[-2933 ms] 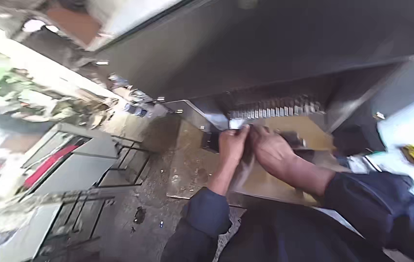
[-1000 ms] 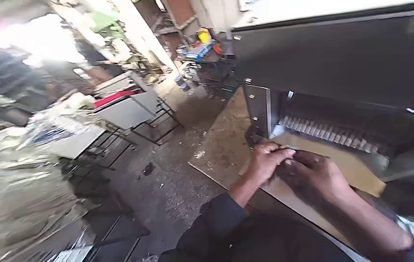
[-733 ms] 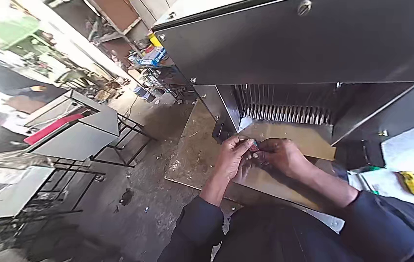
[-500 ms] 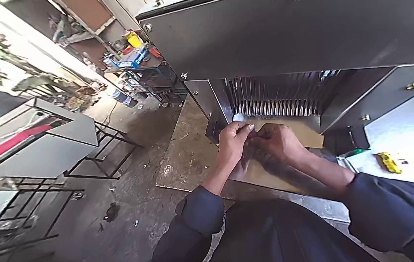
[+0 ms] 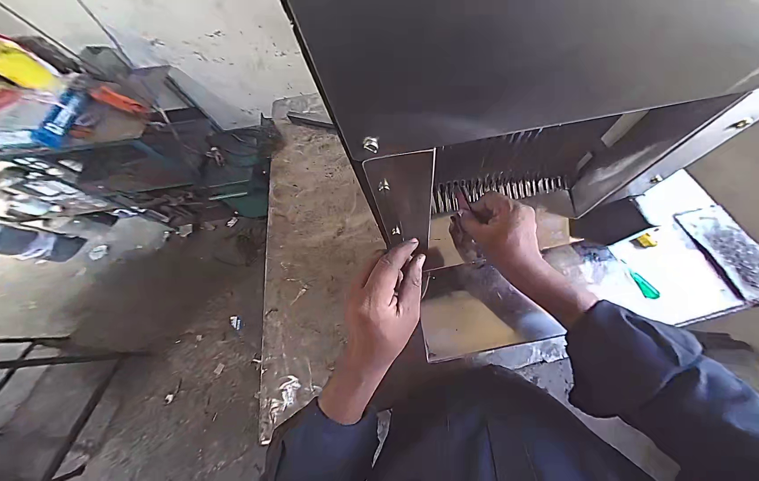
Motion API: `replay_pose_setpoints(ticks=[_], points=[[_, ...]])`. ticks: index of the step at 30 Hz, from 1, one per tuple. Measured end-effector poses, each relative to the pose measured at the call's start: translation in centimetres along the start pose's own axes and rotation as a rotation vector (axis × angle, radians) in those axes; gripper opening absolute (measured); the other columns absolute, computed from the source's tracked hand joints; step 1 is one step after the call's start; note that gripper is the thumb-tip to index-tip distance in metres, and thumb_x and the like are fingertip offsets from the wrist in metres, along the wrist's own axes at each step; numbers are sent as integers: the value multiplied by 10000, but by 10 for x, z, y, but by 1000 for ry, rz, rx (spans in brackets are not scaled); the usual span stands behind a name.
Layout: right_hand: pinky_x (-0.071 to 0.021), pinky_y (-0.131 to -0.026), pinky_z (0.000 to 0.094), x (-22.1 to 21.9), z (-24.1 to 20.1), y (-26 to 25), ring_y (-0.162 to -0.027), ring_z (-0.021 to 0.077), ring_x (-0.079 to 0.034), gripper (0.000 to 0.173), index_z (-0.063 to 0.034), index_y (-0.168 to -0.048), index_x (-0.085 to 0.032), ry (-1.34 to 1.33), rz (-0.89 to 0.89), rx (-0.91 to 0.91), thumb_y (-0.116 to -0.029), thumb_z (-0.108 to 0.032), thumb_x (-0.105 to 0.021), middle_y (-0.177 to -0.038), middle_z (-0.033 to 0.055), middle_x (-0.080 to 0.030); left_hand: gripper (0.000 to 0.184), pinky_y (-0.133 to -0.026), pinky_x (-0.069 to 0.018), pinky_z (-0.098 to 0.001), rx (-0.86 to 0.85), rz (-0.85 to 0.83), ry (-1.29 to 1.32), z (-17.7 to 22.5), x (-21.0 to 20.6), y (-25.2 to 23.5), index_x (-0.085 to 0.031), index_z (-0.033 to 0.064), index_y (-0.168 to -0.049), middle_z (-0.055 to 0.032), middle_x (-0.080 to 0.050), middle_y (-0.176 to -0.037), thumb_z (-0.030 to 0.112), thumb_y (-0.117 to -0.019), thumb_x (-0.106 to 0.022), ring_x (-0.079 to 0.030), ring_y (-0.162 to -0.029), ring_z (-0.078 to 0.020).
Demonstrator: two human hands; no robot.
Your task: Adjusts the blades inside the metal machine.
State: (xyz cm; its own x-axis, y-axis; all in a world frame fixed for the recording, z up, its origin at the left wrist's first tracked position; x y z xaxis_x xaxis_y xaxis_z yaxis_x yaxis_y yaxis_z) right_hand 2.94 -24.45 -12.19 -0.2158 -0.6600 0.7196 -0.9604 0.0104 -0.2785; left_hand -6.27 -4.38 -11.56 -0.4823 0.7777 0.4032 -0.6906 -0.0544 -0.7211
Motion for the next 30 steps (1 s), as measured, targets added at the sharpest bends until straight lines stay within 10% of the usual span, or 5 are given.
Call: replay_pose_setpoints(ticks=[30], points=[[-564, -734, 367, -10, -17, -13, -795, 140, -688, 111, -94, -938, -762, -131, 118, -60, -945, -153, -669, -886, 36, -732, 185, -799, -570, -203, -145, -27, 58, -32, -19, -10, -761, -46, -1028, -139, -743, -908, 88, -974, -645, -706, -854, -117]])
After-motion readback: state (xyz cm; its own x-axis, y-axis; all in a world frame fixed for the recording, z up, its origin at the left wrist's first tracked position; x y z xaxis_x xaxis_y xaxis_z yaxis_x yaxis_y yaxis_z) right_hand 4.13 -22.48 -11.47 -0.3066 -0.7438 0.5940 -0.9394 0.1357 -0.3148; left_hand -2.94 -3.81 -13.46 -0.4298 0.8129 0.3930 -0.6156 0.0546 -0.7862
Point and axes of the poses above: each hand's wrist, its own y-axis away from the middle knuckle, its own x-axis out of the back of the hand, z = x × y, the point moved 4 cm from there along -y, towards the middle knuckle
